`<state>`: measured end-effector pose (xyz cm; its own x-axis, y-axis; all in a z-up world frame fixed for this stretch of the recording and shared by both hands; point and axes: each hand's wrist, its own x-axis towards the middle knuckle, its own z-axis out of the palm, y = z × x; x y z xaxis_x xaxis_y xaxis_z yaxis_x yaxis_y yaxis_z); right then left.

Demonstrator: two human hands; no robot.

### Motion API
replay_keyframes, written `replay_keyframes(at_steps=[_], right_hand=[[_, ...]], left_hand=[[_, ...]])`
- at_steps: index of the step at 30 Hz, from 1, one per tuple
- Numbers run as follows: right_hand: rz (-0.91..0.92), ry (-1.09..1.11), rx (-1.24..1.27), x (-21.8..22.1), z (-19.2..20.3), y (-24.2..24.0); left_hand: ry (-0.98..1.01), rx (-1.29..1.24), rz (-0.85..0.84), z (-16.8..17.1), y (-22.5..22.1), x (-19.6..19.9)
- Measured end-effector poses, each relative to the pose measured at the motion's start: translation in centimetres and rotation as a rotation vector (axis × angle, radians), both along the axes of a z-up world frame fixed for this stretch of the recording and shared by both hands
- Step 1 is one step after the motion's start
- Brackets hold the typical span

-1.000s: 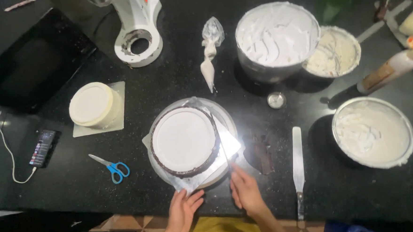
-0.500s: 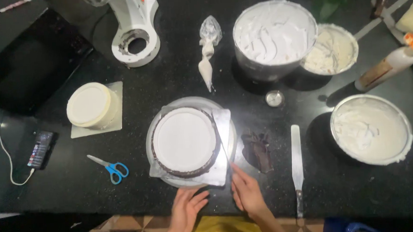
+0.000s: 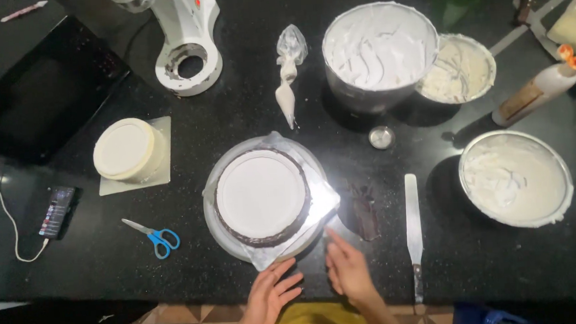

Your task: The person smooths white frosting on the side of a cake set on a turntable, holding a bench scraper against the cake while rotating the turntable, and wipes the scraper on a cloth between passes. At the end the person carries the frosted cake on its board to a stainless steel table where another cake is placed.

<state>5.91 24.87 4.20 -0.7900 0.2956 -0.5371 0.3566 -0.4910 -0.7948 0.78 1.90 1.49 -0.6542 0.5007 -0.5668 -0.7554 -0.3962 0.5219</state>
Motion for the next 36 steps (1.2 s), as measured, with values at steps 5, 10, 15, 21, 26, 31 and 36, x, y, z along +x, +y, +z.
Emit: replay_keyframes(at_steps=[5, 10, 15, 21, 26, 31, 36], right_hand=[[0.003, -0.006, 0.001, 0.5, 1.0, 0.3], [0.021, -0.038, -0.041, 0.6, 0.3, 0.8], [0.04, -0.014, -0.019, 0.0, 1.2, 0.8], [0.021, -0.057, -0.023, 1.6, -0.4, 1.1], [0.007, -0.027, -0.029, 0.8, -0.7, 0.7], [0.015, 0.009, -0.037, 0.1, 0.3, 0.6], [-0.042, -0.035, -0.048, 1.1, 0.2, 1.4]], left_hand=[[0.045, -0.087, 0.007, -1.1, -1.7, -0.7], [0.062, -0.09, 0.045, -0.2, -0.7, -0.4], [0.057, -0.099, 0.025, -0.9, -0.9, -1.8], [0.036, -0.071, -0.027, -0.6, -0.8, -0.1], [0.058, -0.094, -0.024, -1.6, -1.6, -0.4], [0.062, -0.068, 0.085, 0.1, 0.1, -0.9], [0.03, -0.115, -0.063, 0.7, -0.5, -1.0]])
